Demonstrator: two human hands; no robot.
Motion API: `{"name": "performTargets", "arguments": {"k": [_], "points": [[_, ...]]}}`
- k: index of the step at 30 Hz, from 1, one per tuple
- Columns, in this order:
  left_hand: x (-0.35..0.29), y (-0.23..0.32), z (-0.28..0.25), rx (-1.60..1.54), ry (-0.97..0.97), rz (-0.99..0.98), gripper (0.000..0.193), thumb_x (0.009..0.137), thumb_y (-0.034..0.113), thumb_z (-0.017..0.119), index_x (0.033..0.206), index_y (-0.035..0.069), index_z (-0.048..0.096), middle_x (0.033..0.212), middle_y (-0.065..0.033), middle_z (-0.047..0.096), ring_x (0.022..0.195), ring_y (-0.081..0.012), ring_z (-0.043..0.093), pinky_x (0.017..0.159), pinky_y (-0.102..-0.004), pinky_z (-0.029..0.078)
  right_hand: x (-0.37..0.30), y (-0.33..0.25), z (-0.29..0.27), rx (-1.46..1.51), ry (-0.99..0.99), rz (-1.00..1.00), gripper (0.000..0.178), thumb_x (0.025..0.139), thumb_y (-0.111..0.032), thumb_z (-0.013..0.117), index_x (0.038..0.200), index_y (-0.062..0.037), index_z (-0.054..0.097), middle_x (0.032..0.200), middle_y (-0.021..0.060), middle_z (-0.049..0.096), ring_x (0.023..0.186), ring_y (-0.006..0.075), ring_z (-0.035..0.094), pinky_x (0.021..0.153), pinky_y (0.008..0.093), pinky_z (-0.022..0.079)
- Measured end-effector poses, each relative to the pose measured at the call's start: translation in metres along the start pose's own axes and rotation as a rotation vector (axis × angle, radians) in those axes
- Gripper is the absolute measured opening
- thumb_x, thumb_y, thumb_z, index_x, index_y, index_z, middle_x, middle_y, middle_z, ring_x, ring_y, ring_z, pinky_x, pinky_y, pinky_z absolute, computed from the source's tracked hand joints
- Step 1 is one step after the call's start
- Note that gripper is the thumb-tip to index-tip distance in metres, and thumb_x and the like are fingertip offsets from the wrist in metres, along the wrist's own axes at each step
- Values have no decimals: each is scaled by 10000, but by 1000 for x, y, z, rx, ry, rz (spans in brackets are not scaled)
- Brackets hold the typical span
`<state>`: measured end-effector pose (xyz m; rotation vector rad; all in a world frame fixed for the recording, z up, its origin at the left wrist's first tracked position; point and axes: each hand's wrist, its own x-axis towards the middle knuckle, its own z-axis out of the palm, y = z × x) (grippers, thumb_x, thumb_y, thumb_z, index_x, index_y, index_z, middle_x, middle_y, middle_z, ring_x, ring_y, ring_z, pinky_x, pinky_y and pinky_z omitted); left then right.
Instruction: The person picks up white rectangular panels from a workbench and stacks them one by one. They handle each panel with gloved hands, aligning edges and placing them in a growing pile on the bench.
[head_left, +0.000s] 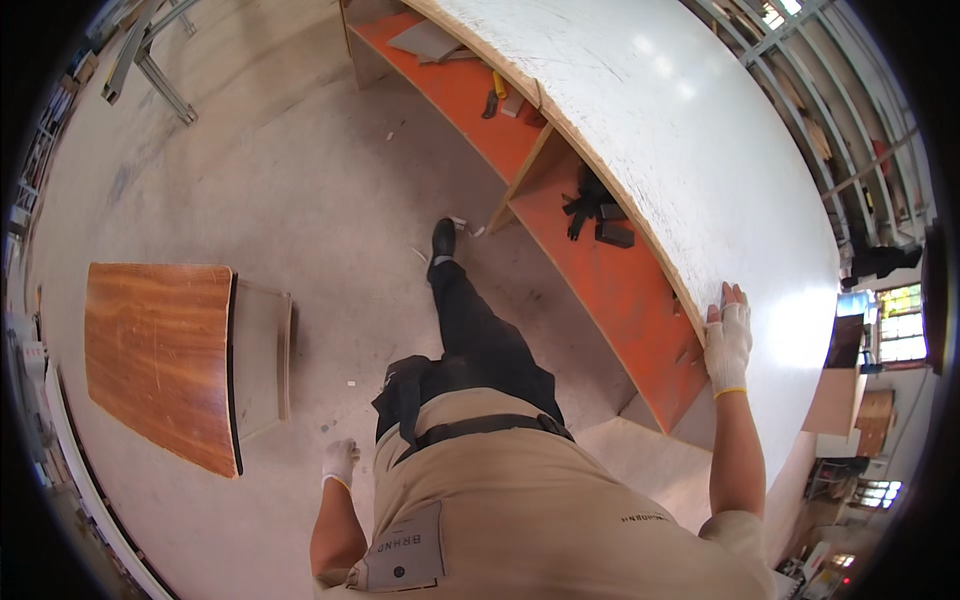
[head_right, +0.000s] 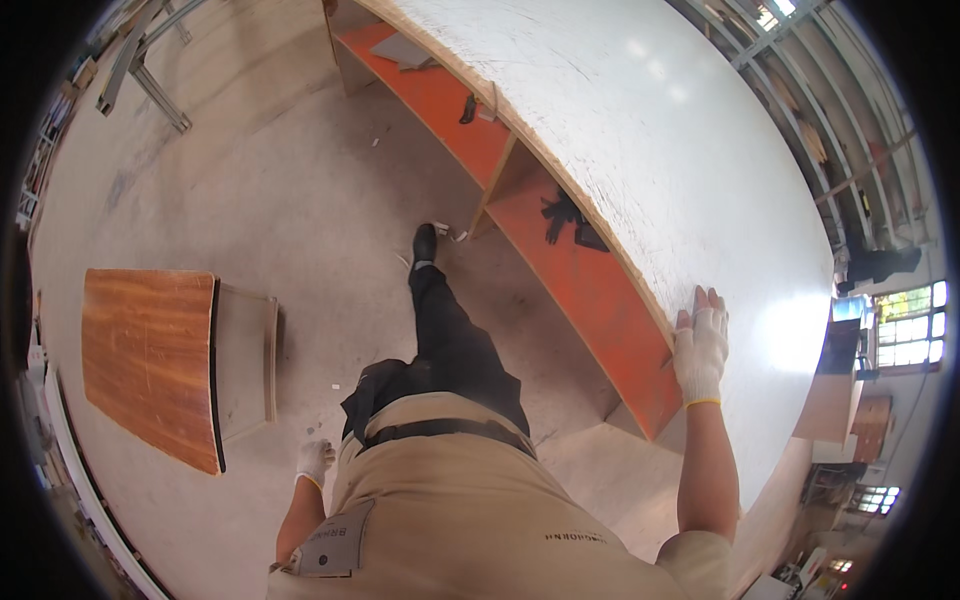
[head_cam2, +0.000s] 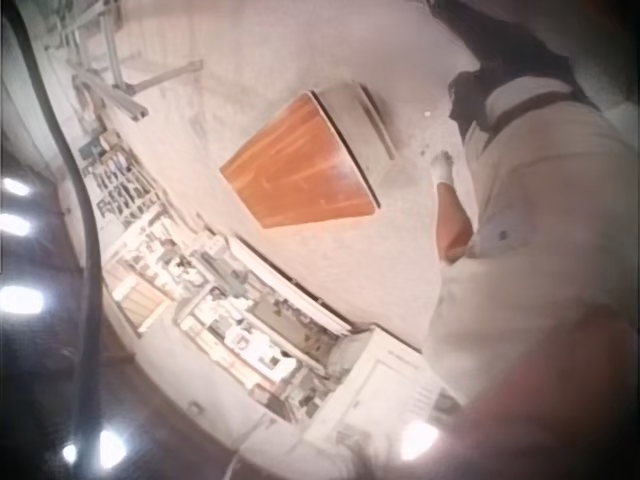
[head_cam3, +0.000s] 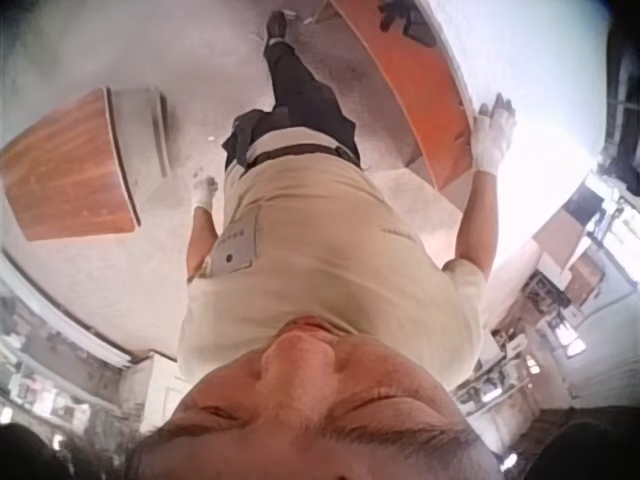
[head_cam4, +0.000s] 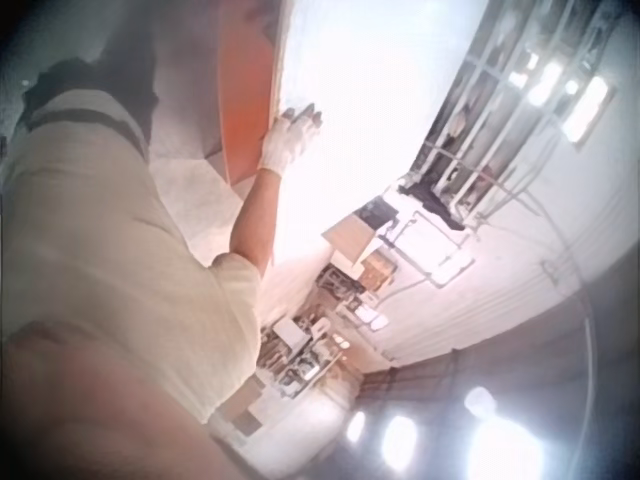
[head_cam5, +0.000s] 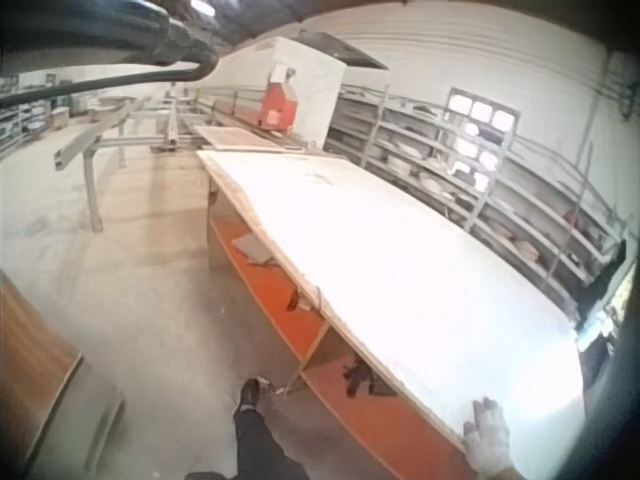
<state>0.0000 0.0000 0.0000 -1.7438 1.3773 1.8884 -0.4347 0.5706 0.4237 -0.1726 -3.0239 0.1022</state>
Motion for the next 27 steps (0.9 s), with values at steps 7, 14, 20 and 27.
{"name": "performTargets", "arguments": {"k": [7,14,20,27], "points": [[-120,31,23,63,-68,161,263,992,256,626,949,19,730,818,-61,711,730,-154,655,695,-294,512,-6,12,-11,-75,-28,-43,499,1085,-199,524,1548,-14,523,1678,200,417,1594,369,310,1297,446,299],[-159,59,17,29,-17,171,293,985,271,636,969,-1,744,846,-63,719,771,-160,656,733,-315,516,-4,15,8,-36,-17,-54,523,1096,-224,521,1577,-22,493,1678,207,417,1594,381,305,1299,455,286],[-178,10,0,-105,89,93,266,980,267,646,978,13,725,855,-63,725,755,-162,657,707,-318,515,4,25,16,-84,-51,-45,557,1103,-237,502,1613,-22,445,1708,213,371,1598,398,288,1308,455,268],[-229,-67,-6,-200,180,-112,250,995,268,658,1058,35,726,879,-80,745,732,-174,685,672,-302,527,23,-26,13,75,-88,-193,560,1107,-250,507,1622,-41,440,1699,247,363,1594,408,290,1313,455,262]]}}
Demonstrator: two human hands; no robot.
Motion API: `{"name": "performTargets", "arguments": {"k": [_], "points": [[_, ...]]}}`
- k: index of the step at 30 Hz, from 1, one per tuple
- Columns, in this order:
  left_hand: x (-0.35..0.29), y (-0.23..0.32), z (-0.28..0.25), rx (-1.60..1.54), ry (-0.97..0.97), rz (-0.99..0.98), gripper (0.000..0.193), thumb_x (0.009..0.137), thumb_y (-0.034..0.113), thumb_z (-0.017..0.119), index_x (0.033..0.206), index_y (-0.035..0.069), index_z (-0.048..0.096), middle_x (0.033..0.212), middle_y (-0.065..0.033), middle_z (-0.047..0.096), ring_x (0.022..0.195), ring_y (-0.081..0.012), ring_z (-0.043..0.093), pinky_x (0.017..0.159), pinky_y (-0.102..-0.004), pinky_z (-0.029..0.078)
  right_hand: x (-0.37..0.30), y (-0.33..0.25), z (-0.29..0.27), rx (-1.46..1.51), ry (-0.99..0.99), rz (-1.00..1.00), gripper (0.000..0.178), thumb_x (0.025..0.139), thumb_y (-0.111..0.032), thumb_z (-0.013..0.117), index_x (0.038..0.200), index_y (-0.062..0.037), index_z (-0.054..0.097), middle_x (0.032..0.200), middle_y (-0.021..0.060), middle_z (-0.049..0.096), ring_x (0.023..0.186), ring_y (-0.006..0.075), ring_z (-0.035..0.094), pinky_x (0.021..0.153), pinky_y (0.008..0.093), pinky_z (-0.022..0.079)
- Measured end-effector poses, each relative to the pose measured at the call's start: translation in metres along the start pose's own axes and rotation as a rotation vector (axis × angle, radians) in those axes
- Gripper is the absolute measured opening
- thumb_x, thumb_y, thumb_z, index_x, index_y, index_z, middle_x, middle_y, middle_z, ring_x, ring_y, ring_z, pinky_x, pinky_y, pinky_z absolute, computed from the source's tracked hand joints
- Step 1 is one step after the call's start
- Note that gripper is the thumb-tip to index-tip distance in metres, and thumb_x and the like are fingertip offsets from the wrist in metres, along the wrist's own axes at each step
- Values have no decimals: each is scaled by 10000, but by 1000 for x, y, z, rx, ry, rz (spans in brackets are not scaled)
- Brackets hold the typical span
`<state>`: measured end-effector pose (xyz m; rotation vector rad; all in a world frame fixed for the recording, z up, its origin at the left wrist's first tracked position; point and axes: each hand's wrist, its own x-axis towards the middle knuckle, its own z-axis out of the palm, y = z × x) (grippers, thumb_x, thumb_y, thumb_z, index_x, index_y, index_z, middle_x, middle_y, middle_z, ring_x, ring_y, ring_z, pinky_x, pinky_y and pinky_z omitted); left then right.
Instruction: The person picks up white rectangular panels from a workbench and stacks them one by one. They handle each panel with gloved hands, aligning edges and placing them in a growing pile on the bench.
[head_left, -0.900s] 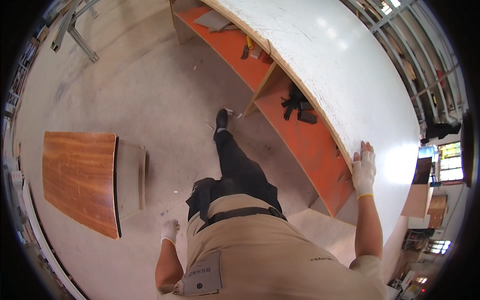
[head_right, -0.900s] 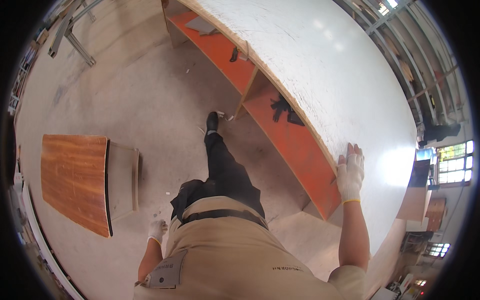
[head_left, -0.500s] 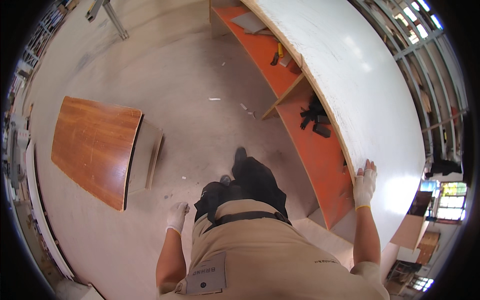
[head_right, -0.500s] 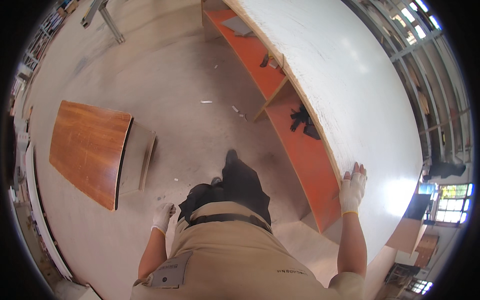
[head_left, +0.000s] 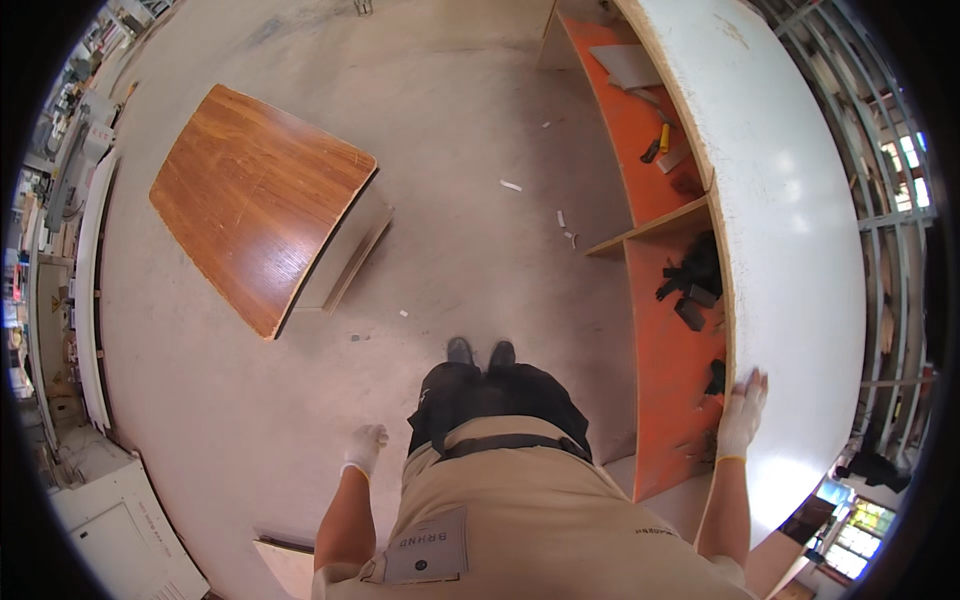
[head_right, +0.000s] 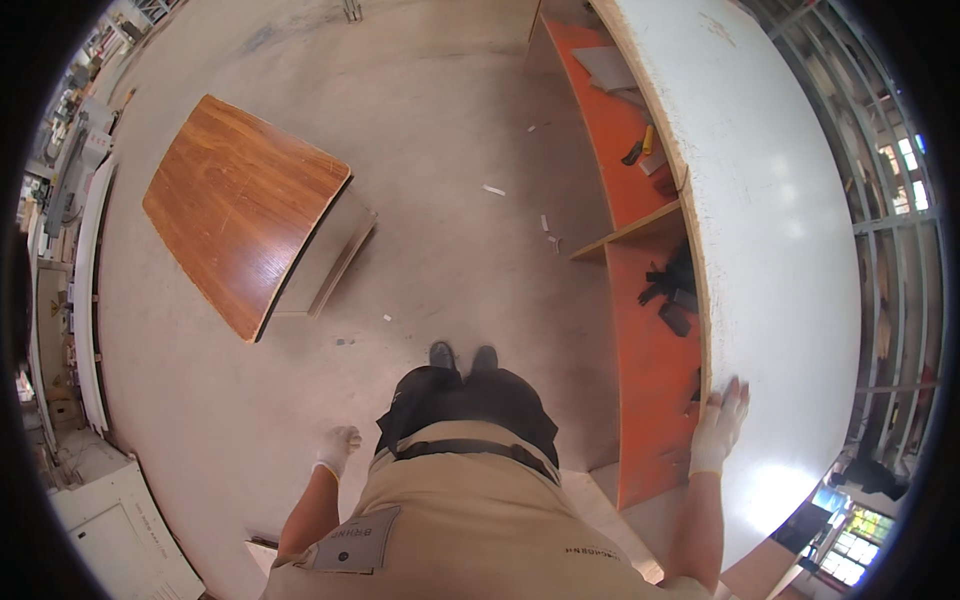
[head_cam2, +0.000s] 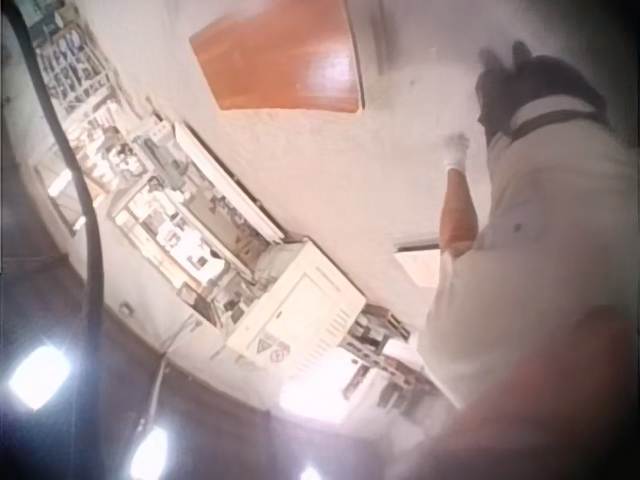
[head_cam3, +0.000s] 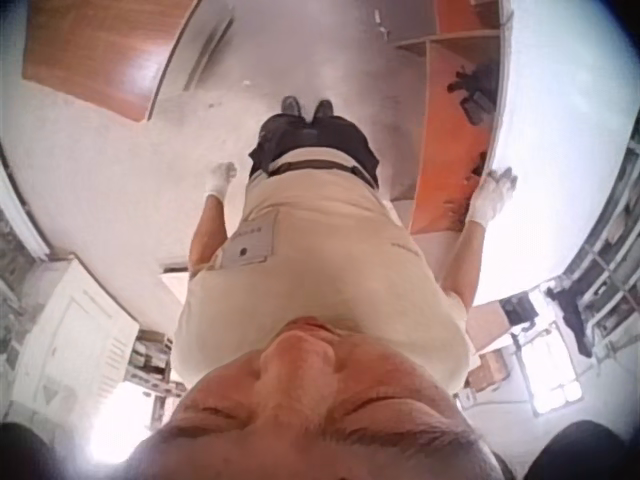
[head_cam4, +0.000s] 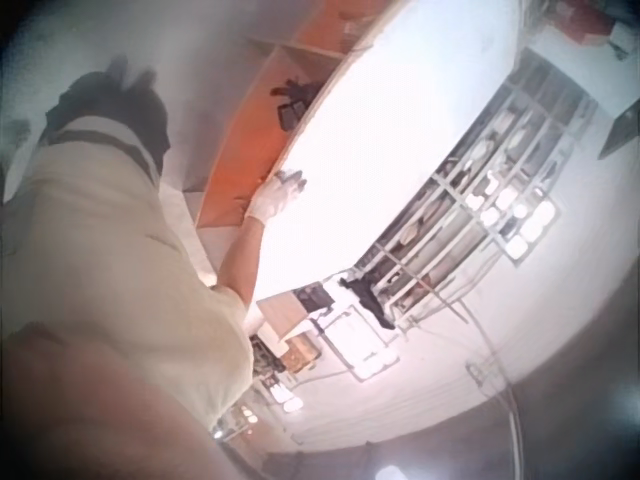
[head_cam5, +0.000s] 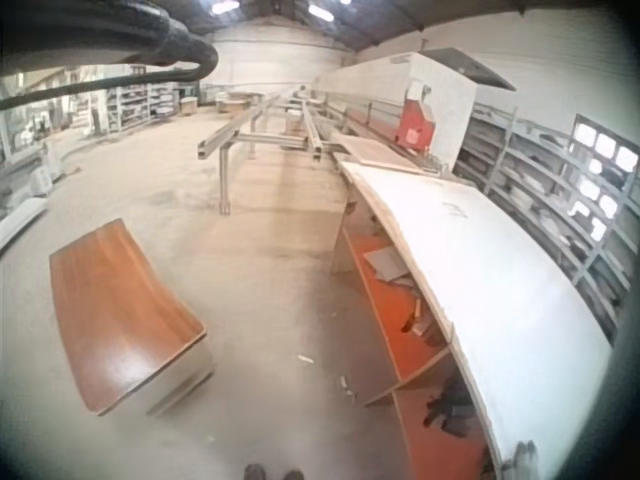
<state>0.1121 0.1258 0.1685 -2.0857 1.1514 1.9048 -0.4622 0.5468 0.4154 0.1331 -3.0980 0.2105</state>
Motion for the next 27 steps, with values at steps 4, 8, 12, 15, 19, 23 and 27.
{"name": "performTargets", "arguments": {"k": [4,8,12,15,19,23,27], "points": [[11,31,5,359,7,121,365,988,314,624,1051,-22,754,924,-100,764,822,-203,710,760,-353,547,52,-81,6,-174,27,-245,698,995,-279,674,1608,-33,448,1683,225,391,1586,390,311,1314,446,275],[1,98,4,157,-8,329,367,979,314,612,963,-31,738,901,-88,747,861,-210,688,806,-365,530,76,-116,9,-309,55,-131,779,913,-255,727,1603,-27,446,1671,212,417,1584,371,321,1314,434,281],[-7,150,-41,319,-34,528,364,973,316,597,945,-28,712,855,-120,706,854,-213,668,799,-372,513,72,-121,13,-313,68,-56,791,896,-235,711,1615,-48,438,1659,201,435,1583,361,327,1308,435,302],[8,156,-95,467,85,583,370,963,332,592,946,-19,708,835,-165,679,836,-219,662,785,-386,508,66,-126,13,-295,111,-34,825,900,-254,712,1645,-80,403,1658,171,446,1581,351,336,1298,435,327],[27,101,-168,260,209,282,286,960,276,624,932,10,726,838,-109,702,751,-202,657,710,-373,514,65,-137,9,-308,49,115,846,899,-261,719,1658,-90,385,1673,163,432,1582,339,339,1306,422,309],[42,32,-203,32,225,150,208,980,234,635,956,44,717,852,-43,695,722,-157,640,658,-341,509,63,-138,4,-308,37,125,855,892,-259,721,1658,-79,385,1681,164,419,1586,332,331,1311,412,296],[53,2,-185,-100,199,91,229,985,240,618,988,40,730,842,-71,712,762,-175,685,660,-350,525,64,-134,5,-280,42,133,855,883,-255,714,1651,-62,392,1678,167,423,1587,331,331,1311,413,293]]}}
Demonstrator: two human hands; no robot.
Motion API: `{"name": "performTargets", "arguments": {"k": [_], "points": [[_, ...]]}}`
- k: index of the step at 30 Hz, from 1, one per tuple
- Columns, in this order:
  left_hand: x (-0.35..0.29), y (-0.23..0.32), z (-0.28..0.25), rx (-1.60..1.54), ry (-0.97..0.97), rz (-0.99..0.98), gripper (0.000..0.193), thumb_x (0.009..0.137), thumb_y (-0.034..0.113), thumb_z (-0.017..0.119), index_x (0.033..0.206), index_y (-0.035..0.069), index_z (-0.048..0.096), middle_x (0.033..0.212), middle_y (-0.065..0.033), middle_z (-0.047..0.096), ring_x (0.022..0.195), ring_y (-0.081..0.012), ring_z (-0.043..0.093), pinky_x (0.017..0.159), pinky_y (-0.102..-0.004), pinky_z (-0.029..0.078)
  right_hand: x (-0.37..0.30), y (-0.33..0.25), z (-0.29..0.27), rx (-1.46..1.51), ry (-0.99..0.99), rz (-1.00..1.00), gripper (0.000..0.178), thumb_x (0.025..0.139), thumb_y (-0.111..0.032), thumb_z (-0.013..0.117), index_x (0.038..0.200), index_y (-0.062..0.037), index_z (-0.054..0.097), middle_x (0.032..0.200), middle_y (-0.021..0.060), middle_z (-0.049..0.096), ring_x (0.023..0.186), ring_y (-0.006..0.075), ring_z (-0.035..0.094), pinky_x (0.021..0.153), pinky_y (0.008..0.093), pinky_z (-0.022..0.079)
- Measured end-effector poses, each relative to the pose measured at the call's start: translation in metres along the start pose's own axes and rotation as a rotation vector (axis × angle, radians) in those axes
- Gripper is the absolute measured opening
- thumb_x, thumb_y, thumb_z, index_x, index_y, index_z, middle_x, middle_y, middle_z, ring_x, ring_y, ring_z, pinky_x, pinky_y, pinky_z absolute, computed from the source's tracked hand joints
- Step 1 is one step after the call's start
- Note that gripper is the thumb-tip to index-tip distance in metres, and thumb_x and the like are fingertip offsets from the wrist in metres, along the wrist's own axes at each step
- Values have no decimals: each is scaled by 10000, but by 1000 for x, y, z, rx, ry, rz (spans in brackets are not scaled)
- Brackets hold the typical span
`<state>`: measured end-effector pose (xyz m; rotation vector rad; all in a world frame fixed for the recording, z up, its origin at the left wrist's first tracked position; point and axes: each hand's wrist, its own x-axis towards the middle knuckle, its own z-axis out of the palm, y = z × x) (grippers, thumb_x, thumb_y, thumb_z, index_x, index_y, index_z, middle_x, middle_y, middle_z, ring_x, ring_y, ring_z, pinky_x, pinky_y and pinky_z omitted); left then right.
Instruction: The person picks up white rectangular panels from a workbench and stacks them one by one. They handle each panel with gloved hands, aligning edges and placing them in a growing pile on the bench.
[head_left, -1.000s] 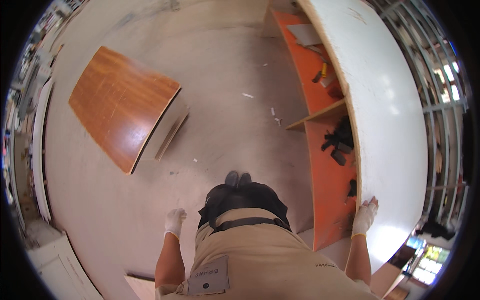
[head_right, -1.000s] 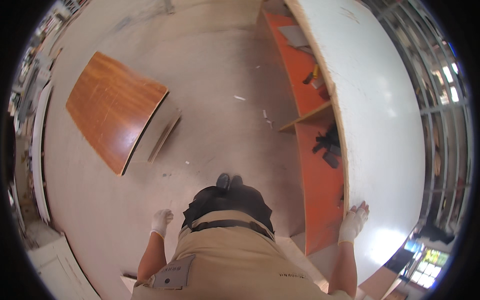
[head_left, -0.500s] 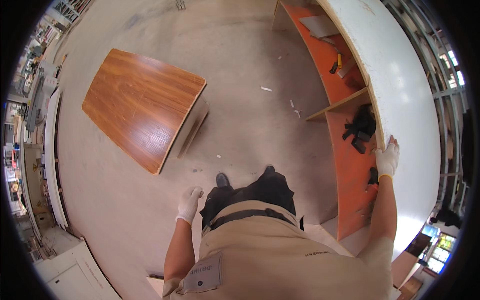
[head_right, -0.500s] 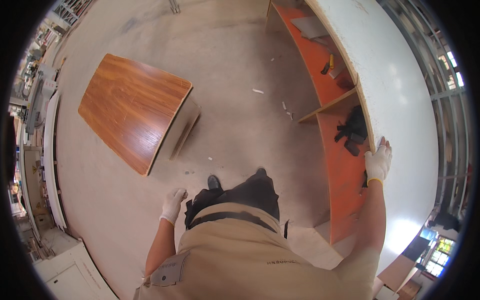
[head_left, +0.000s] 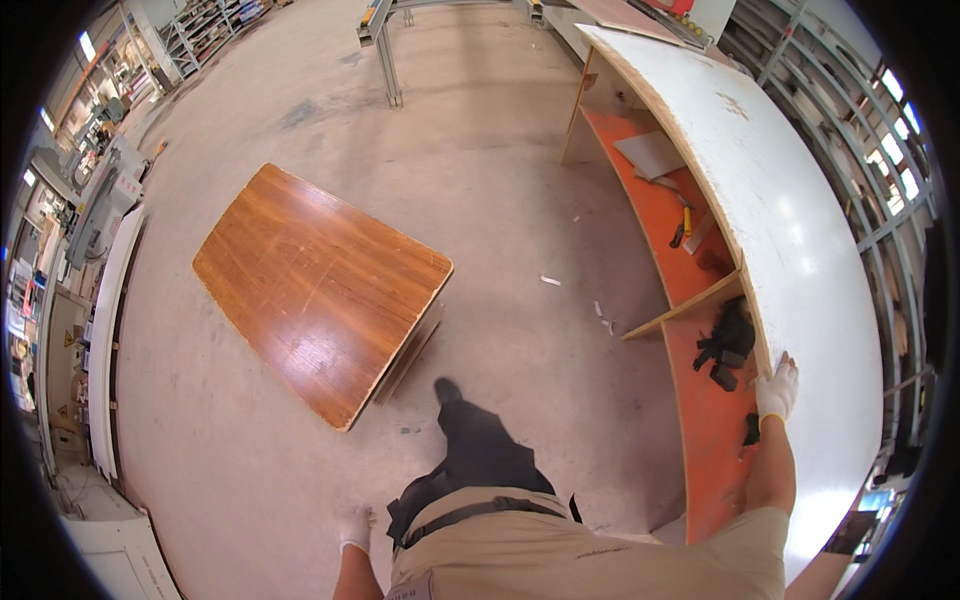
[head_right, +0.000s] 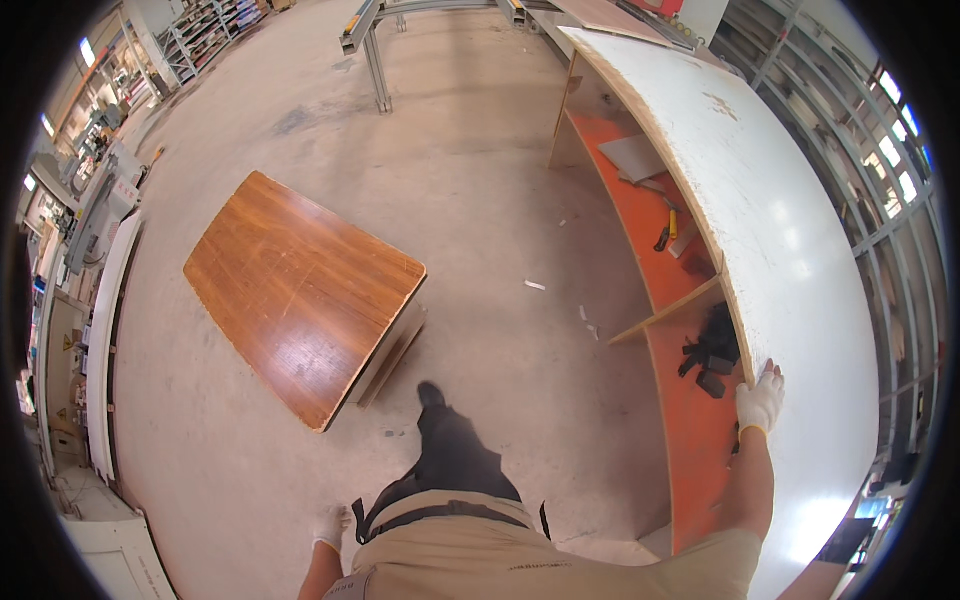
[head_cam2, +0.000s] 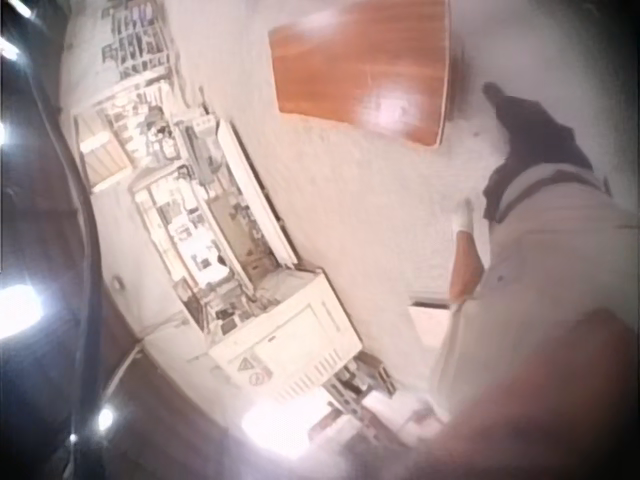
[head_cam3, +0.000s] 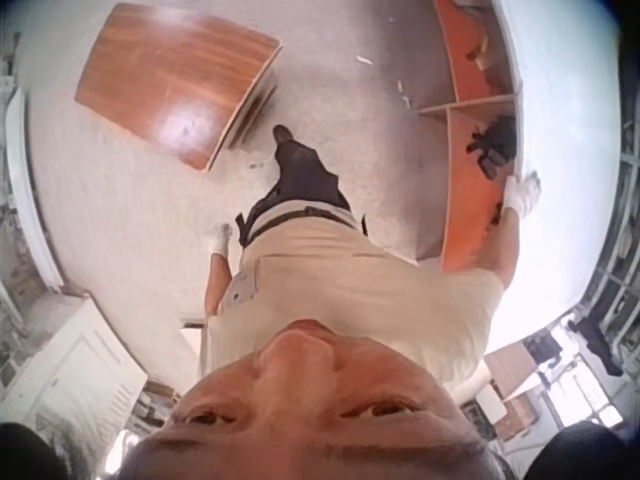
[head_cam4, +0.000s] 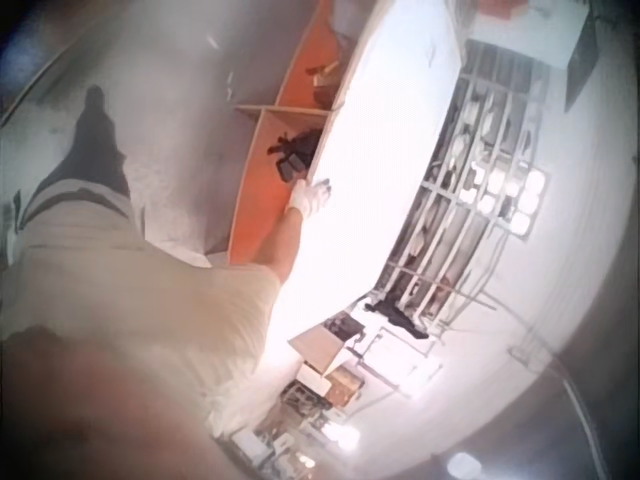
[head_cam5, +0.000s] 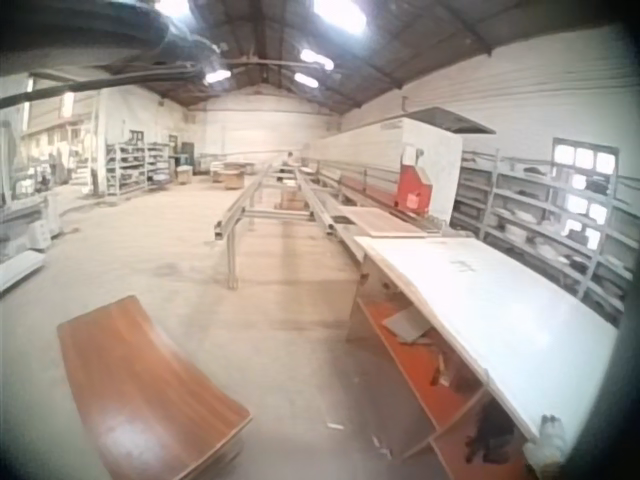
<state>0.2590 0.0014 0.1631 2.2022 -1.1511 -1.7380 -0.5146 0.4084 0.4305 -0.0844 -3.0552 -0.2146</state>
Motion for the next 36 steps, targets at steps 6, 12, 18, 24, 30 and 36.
{"name": "performTargets", "arguments": {"k": [6,12,18,24,30,36], "points": [[-6,20,47,729,-73,777,335,954,265,582,963,-13,768,881,-190,750,872,-292,736,799,-431,547,2,-2,2,-24,26,-3,845,883,-281,711,1646,-80,409,1684,156,418,1583,308,345,1300,403,318],[9,72,75,370,-130,231,332,981,279,610,1038,-15,753,929,-160,748,851,-257,705,823,-382,554,3,3,7,67,20,-47,832,860,-266,734,1611,-49,449,1679,170,412,1577,328,350,1290,410,335],[43,116,151,124,-201,99,234,981,233,638,1010,16,719,849,-86,718,727,-174,657,670,-302,504,9,14,18,99,15,-63,845,812,-188,713,1599,-24,454,1679,203,389,1577,361,340,1301,421,319],[67,184,261,546,-324,274,337,965,292,621,1022,-9,759,873,-130,749,787,-238,708,753,-372,553,16,7,9,264,-62,-103,937,793,-182,821,1618,-1,415,1724,206,308,1606,352,288,1314,401,296],[52,322,390,995,-393,837,370,932,375,603,958,54,783,955,-222,765,888,-389,731,824,-482,545,114,-86,-14,204,-98,-403,935,811,-197,847,1624,-40,414,1730,226,291,1610,388,263,1312,443,289],[-15,426,464,806,-381,647,425,942,423,584,1003,57,789,1023,-257,756,1023,-454,711,914,-493,540,207,-229,-20,231,-81,-487,887,801,-306,745,1605,-64,460,1699,204,366,1616,393,226,1352,463,158]]}}
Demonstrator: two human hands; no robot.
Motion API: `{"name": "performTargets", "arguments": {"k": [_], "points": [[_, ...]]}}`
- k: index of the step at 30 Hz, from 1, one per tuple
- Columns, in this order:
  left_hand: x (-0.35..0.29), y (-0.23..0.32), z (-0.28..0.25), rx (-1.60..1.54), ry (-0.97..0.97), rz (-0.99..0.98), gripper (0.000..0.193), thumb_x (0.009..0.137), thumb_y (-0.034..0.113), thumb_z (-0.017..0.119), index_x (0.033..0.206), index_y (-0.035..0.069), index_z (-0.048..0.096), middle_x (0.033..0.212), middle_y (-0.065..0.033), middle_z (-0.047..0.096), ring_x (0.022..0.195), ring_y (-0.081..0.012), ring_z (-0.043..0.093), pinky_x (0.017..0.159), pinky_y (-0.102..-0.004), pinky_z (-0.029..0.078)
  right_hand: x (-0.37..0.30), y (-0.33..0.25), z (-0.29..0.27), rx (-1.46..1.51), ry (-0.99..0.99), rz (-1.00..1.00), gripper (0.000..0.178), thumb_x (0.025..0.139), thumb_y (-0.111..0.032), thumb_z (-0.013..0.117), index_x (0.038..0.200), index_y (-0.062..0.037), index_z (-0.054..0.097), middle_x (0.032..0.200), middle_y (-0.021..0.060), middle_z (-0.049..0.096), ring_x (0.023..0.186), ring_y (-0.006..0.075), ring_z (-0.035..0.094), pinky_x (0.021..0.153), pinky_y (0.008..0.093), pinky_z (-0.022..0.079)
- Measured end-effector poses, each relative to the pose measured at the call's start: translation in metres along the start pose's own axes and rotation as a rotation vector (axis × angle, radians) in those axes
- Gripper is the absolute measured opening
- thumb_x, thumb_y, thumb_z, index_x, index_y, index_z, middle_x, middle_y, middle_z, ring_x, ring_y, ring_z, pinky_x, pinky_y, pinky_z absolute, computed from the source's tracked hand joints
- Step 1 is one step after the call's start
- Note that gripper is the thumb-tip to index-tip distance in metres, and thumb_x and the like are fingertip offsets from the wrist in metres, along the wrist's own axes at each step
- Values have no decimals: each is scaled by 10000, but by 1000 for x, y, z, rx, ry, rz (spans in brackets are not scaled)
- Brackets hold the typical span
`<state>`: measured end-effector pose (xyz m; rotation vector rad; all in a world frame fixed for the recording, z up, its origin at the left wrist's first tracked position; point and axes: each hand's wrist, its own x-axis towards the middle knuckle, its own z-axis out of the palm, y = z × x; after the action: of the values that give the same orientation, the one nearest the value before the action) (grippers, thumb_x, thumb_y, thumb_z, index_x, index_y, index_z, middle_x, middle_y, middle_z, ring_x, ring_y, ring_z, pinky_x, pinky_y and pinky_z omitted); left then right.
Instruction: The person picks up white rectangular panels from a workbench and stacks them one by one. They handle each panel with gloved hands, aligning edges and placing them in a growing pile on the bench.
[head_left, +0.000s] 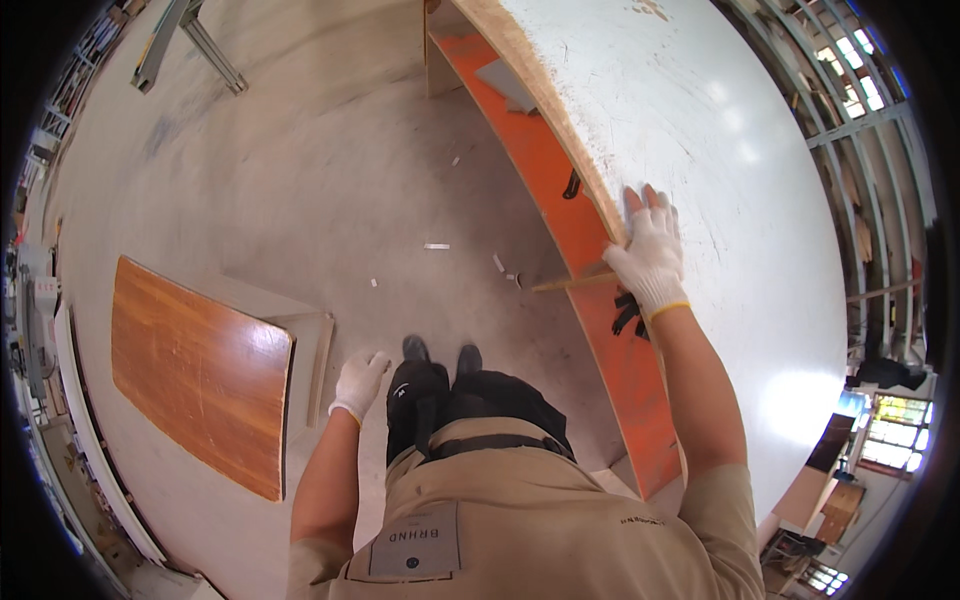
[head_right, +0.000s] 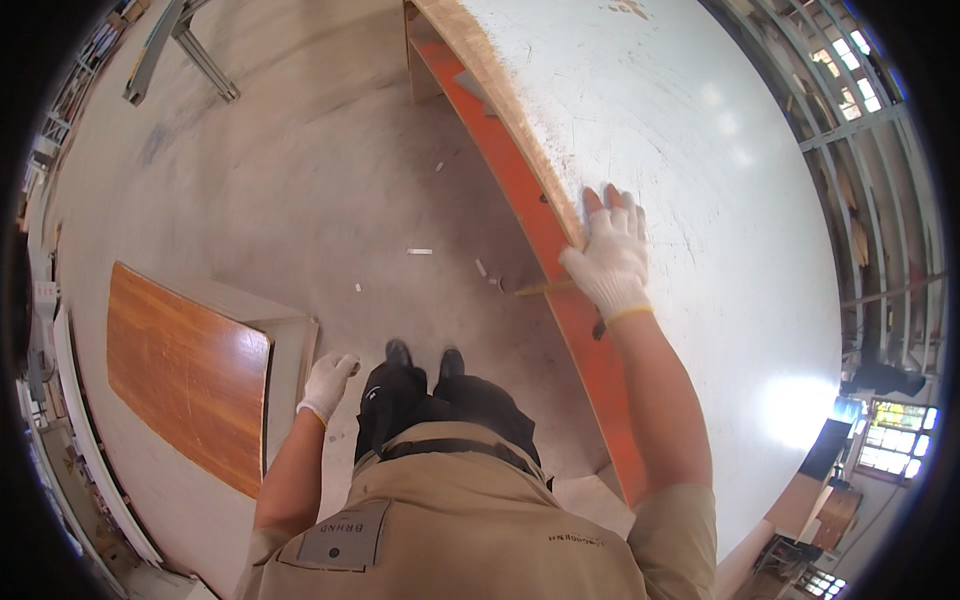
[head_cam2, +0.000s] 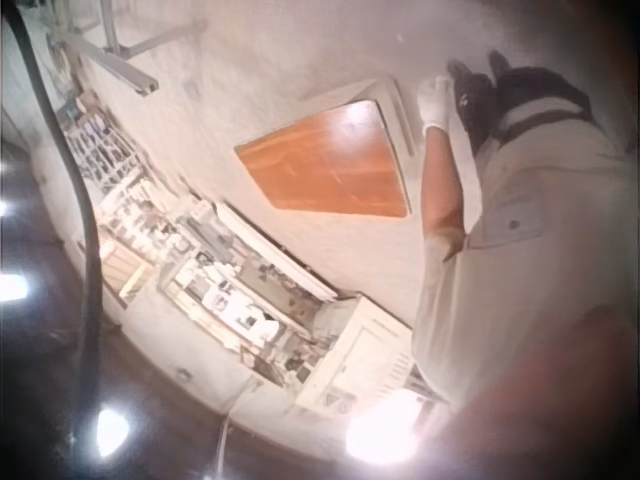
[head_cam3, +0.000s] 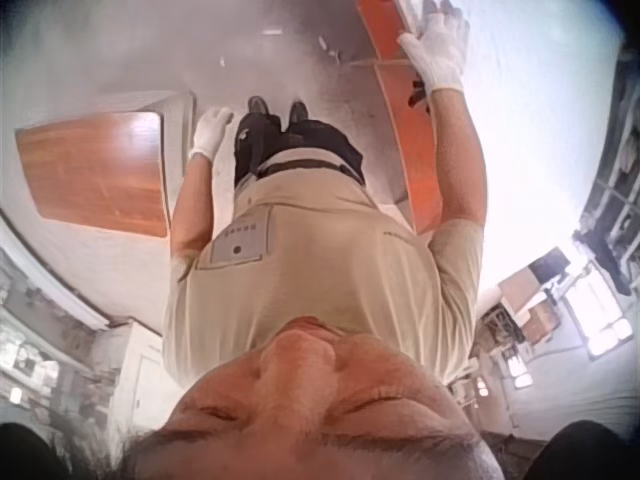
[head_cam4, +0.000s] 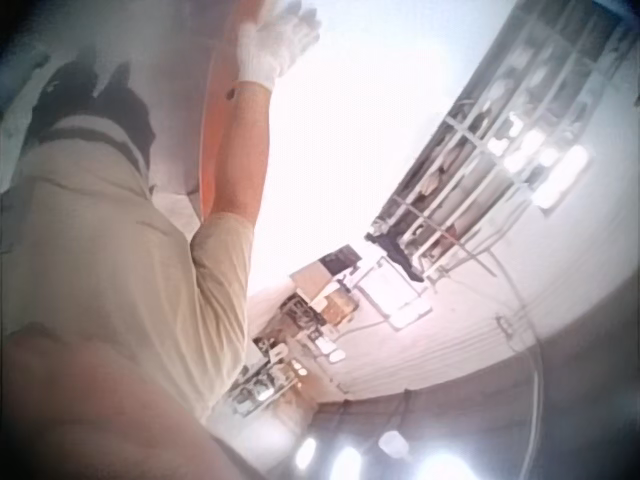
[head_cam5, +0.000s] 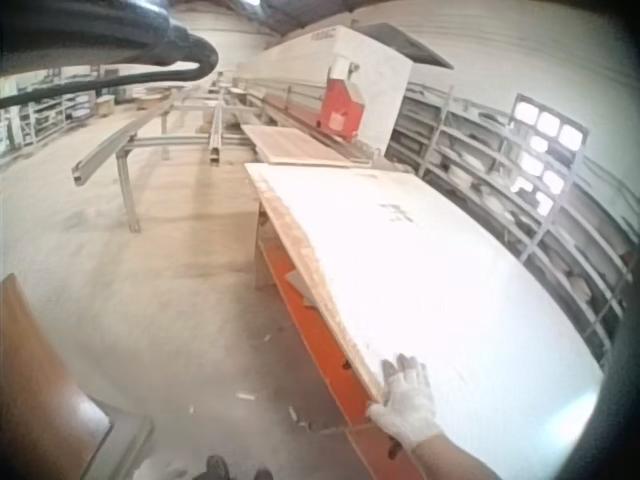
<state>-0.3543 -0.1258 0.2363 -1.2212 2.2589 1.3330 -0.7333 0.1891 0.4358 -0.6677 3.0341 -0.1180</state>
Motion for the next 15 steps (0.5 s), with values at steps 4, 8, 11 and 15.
{"name": "performTargets", "arguments": {"k": [4,8,11,15], "points": [[32,-5,3,16,-119,63,397,944,403,581,1004,71,790,1023,-254,758,1015,-451,715,913,-505,543,40,-21,-3,46,53,-35,912,765,-305,774,1590,-63,469,1689,212,378,1617,394,227,1352,475,168],[78,-62,13,18,-148,-105,328,956,339,588,990,90,799,1001,-229,769,966,-428,727,863,-493,558,46,-24,-8,36,-53,44,910,754,-258,814,1576,-48,486,1689,211,376,1624,416,203,1350,503,173],[109,-95,10,-86,-136,-101,326,951,329,590,985,83,802,980,-203,780,918,-401,741,838,-470,568,43,-26,-10,39,-71,65,949,733,-234,867,1581,-39,489,1693,208,367,1626,421,193,1347,498,185],[138,-88,-17,21,-131,-34,376,961,339,592,976,27,801,946,-180,797,880,-361,763,826,-457,574,44,-30,-12,86,-81,77,974,719,-235,906,1582,-38,500,1695,197,364,1626,420,190,1341,490,209]]}}
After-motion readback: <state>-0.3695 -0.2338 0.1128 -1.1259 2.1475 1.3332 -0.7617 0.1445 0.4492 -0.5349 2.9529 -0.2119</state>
